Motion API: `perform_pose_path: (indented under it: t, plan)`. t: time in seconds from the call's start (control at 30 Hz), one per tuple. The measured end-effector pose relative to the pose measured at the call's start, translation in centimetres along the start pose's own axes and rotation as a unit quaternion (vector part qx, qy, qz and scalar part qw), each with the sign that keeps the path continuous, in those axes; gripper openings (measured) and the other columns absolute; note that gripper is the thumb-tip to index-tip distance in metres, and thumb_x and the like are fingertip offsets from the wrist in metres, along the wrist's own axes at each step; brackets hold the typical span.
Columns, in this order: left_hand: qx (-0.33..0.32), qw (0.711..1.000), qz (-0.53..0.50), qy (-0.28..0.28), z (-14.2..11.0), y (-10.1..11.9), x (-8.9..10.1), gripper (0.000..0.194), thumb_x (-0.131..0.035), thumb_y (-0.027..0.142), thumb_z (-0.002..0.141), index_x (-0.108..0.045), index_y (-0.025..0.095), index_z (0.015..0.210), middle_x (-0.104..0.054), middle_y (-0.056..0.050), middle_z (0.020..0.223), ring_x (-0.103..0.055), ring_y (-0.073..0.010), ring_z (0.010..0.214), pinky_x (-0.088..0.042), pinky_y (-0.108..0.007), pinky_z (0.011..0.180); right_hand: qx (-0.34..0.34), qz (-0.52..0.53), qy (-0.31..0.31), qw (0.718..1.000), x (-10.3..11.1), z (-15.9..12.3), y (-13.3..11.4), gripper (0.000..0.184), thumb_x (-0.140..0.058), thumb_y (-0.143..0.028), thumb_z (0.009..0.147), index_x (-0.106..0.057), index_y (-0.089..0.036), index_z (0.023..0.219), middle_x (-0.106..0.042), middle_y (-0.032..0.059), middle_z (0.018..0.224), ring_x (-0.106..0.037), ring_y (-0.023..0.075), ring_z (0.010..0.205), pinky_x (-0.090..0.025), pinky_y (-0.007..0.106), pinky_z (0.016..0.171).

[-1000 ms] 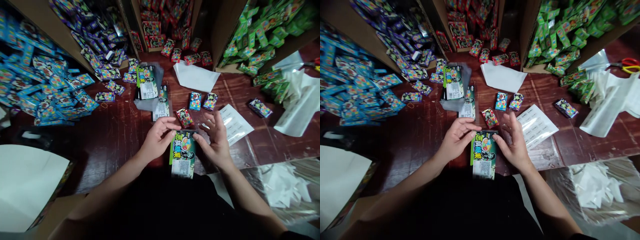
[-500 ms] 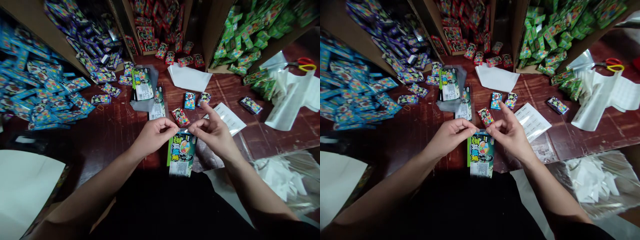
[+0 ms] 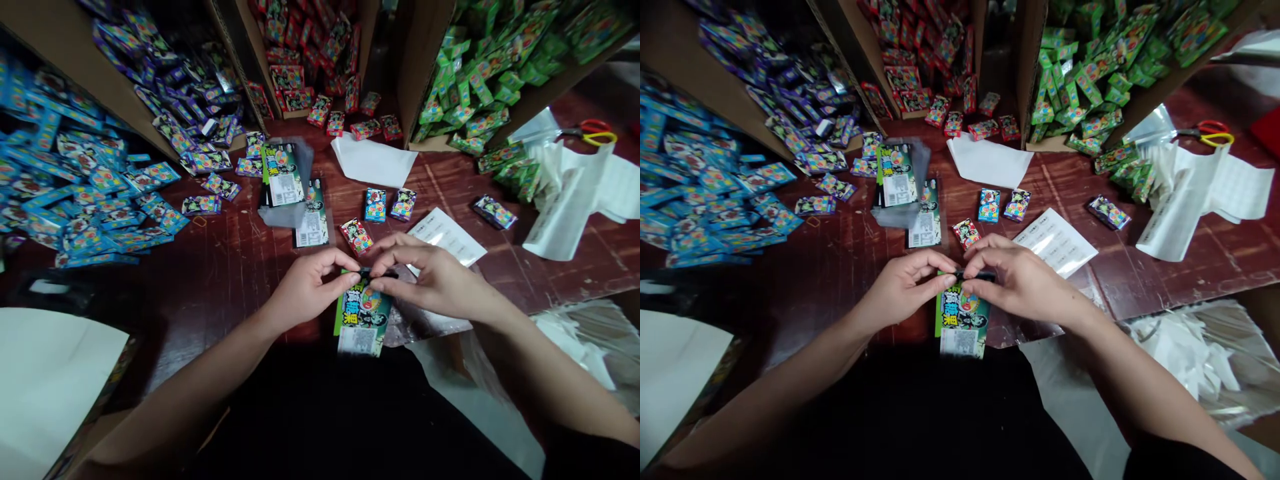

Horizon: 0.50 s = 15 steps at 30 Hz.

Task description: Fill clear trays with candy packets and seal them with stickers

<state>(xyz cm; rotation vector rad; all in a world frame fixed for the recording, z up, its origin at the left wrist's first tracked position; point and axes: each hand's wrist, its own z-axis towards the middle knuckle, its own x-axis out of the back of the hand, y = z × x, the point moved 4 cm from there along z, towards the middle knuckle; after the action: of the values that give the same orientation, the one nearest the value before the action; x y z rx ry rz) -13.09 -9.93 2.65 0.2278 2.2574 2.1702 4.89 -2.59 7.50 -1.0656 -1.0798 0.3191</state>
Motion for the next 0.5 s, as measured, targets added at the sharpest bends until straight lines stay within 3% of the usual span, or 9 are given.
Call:
perform_pose_path:
  t: [0.1, 0.23, 0.33, 0.43, 0.5]
  plan:
    - [0.006, 1.0, 0.0, 0.0, -0.4, -0.3, 0.1, 0.012, -0.07, 0.027, 0.09, -0.069, 0.019, 0.099, -0.074, -0.006, 0.102, -0.07, -0.0169, 0.091, -0.056, -0.032, 0.085, 0.002, -0.041, 0.019, 0.999, -0.6, 0.4, 0.3, 0.007, -0.067, -0.029, 0.092, -0.067, -0.024, 0.097, -0.064, 0.0055, 0.106, -0.064, 0.0219, 0.101, -0.054, 0.039, 0.089]
    - [0.01, 1.0, -0.014, 0.021, -1.1, -0.7, 0.4, 0.014, -0.07, 0.028, 0.09, -0.069, 0.02, 0.1, -0.074, -0.006, 0.105, -0.07, -0.0181, 0.095, -0.057, -0.034, 0.088, 0.027, -0.095, 0.073, 0.992, -1.0, 0.5, 0.6, 0.029, -0.07, -0.033, 0.091, -0.06, -0.026, 0.117, -0.059, 0.0088, 0.119, -0.059, 0.0264, 0.113, -0.054, 0.043, 0.093]
    - [0.004, 0.999, -0.002, 0.05, -1.3, -0.8, 1.3, 0.014, -0.07, 0.029, 0.091, -0.07, 0.02, 0.101, -0.074, -0.005, 0.103, -0.07, -0.0174, 0.096, -0.056, -0.033, 0.09, 0.053, -0.133, 0.065, 0.988, -2.3, 1.8, 0.4, 0.015, -0.063, -0.033, 0.096, -0.065, -0.027, 0.11, -0.059, 0.0079, 0.114, -0.06, 0.0248, 0.109, -0.054, 0.042, 0.09]
    - [0.016, 0.996, 0.027, 0.079, -1.7, -1.4, 4.5, 0.016, -0.068, 0.031, 0.091, -0.069, 0.02, 0.102, -0.075, -0.005, 0.102, -0.071, -0.0179, 0.096, -0.056, -0.032, 0.089, 0.065, -0.156, 0.034, 0.985, -4.1, 4.1, 0.4, 0.022, -0.055, -0.035, 0.101, -0.068, -0.029, 0.117, -0.062, 0.0077, 0.115, -0.061, 0.0239, 0.109, -0.054, 0.043, 0.094]
    - [0.044, 0.99, 0.076, 0.107, -2.7, -2.2, 8.5, 0.02, -0.065, 0.035, 0.092, -0.07, 0.02, 0.105, -0.076, -0.005, 0.104, -0.071, -0.0195, 0.096, -0.056, -0.034, 0.088, 0.073, -0.161, 0.008, 0.984, -5.0, 5.5, 0.8, 0.034, -0.053, -0.04, 0.101, -0.061, -0.029, 0.132, -0.061, 0.0091, 0.124, -0.059, 0.0252, 0.116, -0.052, 0.046, 0.1]
